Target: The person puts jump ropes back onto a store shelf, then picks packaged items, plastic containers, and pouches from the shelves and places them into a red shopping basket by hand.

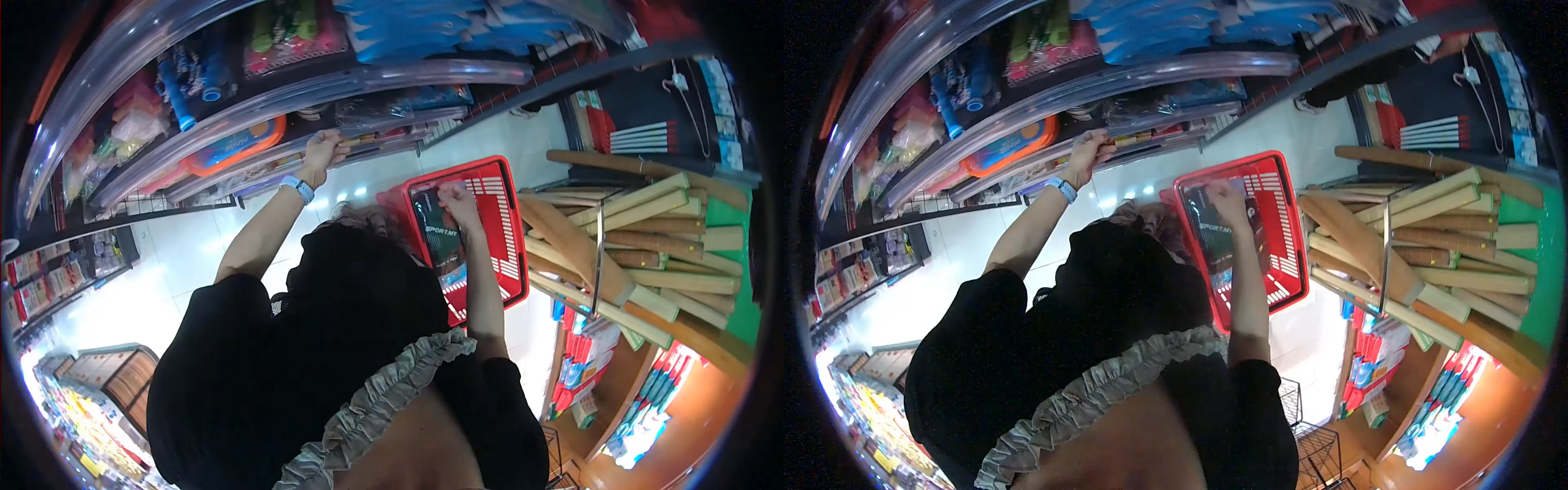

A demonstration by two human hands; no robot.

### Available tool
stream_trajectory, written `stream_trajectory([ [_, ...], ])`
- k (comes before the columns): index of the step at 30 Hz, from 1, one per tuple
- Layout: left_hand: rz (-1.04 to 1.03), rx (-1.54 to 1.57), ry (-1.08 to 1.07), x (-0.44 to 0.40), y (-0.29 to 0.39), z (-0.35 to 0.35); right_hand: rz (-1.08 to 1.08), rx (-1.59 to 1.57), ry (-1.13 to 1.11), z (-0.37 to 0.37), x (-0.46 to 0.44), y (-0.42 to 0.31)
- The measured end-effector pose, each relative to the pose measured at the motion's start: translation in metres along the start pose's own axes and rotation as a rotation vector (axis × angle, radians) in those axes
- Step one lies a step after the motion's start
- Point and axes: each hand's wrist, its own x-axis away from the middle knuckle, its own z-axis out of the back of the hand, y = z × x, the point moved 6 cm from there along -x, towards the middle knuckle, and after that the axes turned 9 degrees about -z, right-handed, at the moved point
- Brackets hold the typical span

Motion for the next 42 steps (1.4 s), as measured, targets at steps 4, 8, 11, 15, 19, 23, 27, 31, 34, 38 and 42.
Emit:
stream_trajectory([
  [4, -0.007, 0.000, 0.106, -0.019, 0.011, 0.005, 0.296, 0.124, 0.110, -0.021, -0.044, -0.102],
  [8, 0.029, 0.115, 0.060, -0.037, 0.015, -0.001, 0.285, 0.141, 0.151, -0.049, -0.076, -0.181],
  [11, 0.051, 0.230, 0.017, -0.042, 0.022, -0.009, 0.400, 0.384, 0.189, -0.067, -0.111, -0.212],
  [15, 0.096, 0.284, -0.007, -0.036, 0.036, -0.018, 0.590, 0.603, 0.322, -0.086, -0.143, -0.214],
  [19, 0.094, 0.216, -0.059, -0.041, 0.036, -0.016, 0.497, 0.610, 0.311, -0.092, -0.158, -0.199],
  [23, 0.141, 0.185, 0.020, -0.061, 0.010, -0.012, 0.279, 0.301, 0.107, -0.087, -0.173, -0.168],
  [27, 0.198, 0.087, 0.052, -0.076, 0.001, -0.010, -0.019, -0.140, 0.012, -0.069, -0.111, -0.169],
  [31, 0.185, 0.058, 0.004, -0.079, 0.005, -0.015, -0.208, -0.408, -0.043, -0.037, -0.059, -0.126],
  [34, 0.176, 0.043, -0.053, -0.086, 0.007, -0.022, -0.267, -0.555, -0.094, -0.010, -0.023, -0.071],
  [38, 0.163, 0.134, -0.254, -0.086, 0.015, -0.037, -0.143, -0.697, -0.098, 0.020, 0.047, -0.022],
  [42, 0.356, 0.230, -0.521, -0.062, 0.019, -0.056, -0.242, -0.723, 0.004, 0.049, 0.108, 0.062],
])
